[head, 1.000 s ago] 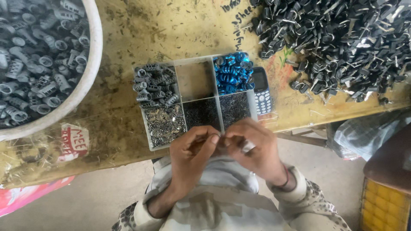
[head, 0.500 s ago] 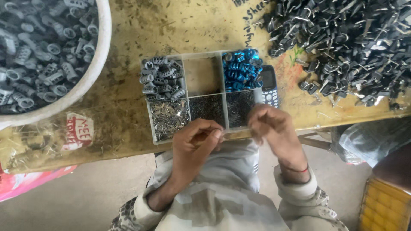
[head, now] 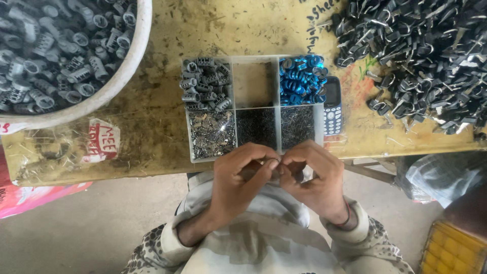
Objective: The person sits at a workbench and assembles small metal components by hand. They pick individual pieces from a compartment box, press and fit the pieces together between their fingers, and place the finished assemblies onto a pile on the table, repeating the cycle.
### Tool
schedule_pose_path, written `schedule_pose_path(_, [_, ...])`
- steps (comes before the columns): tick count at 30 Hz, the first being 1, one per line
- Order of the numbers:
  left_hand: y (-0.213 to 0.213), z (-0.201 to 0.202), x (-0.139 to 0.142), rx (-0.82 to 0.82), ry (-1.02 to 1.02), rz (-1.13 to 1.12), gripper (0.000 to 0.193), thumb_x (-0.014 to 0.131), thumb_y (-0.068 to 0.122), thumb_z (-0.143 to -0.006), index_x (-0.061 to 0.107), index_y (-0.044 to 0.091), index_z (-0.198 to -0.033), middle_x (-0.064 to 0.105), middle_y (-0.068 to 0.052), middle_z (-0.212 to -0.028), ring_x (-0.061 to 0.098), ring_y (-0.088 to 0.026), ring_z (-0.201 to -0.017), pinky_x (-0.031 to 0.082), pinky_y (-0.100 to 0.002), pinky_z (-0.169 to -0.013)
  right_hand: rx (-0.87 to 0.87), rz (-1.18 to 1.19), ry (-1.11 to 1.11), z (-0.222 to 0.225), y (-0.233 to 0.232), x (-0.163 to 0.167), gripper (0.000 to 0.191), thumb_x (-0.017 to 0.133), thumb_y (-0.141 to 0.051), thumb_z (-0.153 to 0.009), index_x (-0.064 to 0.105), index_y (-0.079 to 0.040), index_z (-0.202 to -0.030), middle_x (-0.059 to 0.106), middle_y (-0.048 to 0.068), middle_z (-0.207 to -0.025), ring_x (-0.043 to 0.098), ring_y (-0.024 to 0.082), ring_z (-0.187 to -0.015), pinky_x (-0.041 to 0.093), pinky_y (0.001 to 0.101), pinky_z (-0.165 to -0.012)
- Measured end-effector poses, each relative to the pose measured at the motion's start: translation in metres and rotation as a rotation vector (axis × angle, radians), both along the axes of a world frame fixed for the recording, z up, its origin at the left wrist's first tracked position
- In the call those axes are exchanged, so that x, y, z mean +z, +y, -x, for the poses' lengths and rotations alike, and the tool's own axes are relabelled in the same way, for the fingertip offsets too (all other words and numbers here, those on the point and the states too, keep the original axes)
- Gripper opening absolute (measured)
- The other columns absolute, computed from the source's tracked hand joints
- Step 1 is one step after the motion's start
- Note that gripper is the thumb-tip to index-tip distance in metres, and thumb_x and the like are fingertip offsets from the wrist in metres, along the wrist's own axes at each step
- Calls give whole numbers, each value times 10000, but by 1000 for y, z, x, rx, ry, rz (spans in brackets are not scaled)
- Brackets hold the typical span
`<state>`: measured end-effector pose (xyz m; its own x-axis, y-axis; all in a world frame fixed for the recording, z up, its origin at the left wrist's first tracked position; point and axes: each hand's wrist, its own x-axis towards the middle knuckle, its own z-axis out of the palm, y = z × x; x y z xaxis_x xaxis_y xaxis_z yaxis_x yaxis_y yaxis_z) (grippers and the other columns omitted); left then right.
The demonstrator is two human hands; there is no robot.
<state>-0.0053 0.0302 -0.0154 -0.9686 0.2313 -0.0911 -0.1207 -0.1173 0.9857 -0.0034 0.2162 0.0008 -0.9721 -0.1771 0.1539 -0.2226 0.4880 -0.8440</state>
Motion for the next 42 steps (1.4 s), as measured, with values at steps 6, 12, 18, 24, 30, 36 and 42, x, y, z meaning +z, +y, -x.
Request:
schedule_pose_path(6, [0, -3, -2, 66, 114, 89, 118, 677, -28, -949, 711, -17, -1062, 718, -77, -1046, 736, -84, -852, 639, -191, -660, -12, -77, 231, -6, -3, -14, 284, 785, 58, -791, 652, -17, -1030, 674, 120, -981, 695, 157, -806, 566, 257, -663])
schedule_pose_path(12, [-18, 2, -17, -38, -114, -99, 81, 686, -13, -973, 715, -26, -1047, 714, -32, -920, 635, -43, -791, 512, -191, -640, 150, -148, 381, -6, -2, -28, 352, 720, 109, -870, 648, -39, -1181, 714, 135, -1082, 740, 223, -941, 612, 316, -763])
schedule_pose_path(18, [-34, -6, -21, -42, -364, -402, 54, 681, -12, -958, 719, -27, -993, 697, -52, -775, 626, -66, -636, 518, -216, -542, 144, 240, -280, 19, -11, -19, 329, 694, 42, -940, 633, -32, -1255, 710, 105, -1048, 765, 232, -897, 643, 304, -751])
schedule_pose_path(24, [-36, -12, -21, -42, -371, -377, 69, 662, -15, -950, 710, -34, -996, 699, -58, -812, 641, -74, -661, 529, -222, -552, 129, -286, 219, 73, -64, -29, 313, 789, -59, -928, 647, -88, -1205, 628, 160, -1167, 709, 275, -894, 582, 368, -690])
schedule_pose_path(30, [-41, -15, -24, -85, -386, -431, 74, 681, 28, -989, 703, -27, -1035, 685, -43, -843, 633, -66, -732, 535, -218, -611, 20, 74, -276, 76, -45, -19, 256, 681, -42, -1007, 587, -84, -1242, 708, 128, -1157, 729, 230, -888, 602, 310, -659])
schedule_pose_path(36, [-36, -2, -31, -96, -264, -453, 62, 680, 39, -1036, 681, -10, -1074, 674, -29, -921, 601, -62, -829, 504, -219, -709, 313, 169, -136, 24, -5, -11, 541, 648, 132, -880, 536, -104, -1354, 603, 96, -1172, 717, 180, -1028, 648, 281, -833])
schedule_pose_path(42, [-25, 1, -21, -68, -310, -371, 77, 716, 74, -982, 672, 12, -969, 660, 6, -798, 573, -30, -672, 457, -192, -583, 162, 169, -57, 15, -8, -18, 453, 686, 160, -868, 670, -87, -1247, 696, 111, -1231, 747, 229, -1066, 629, 251, -872])
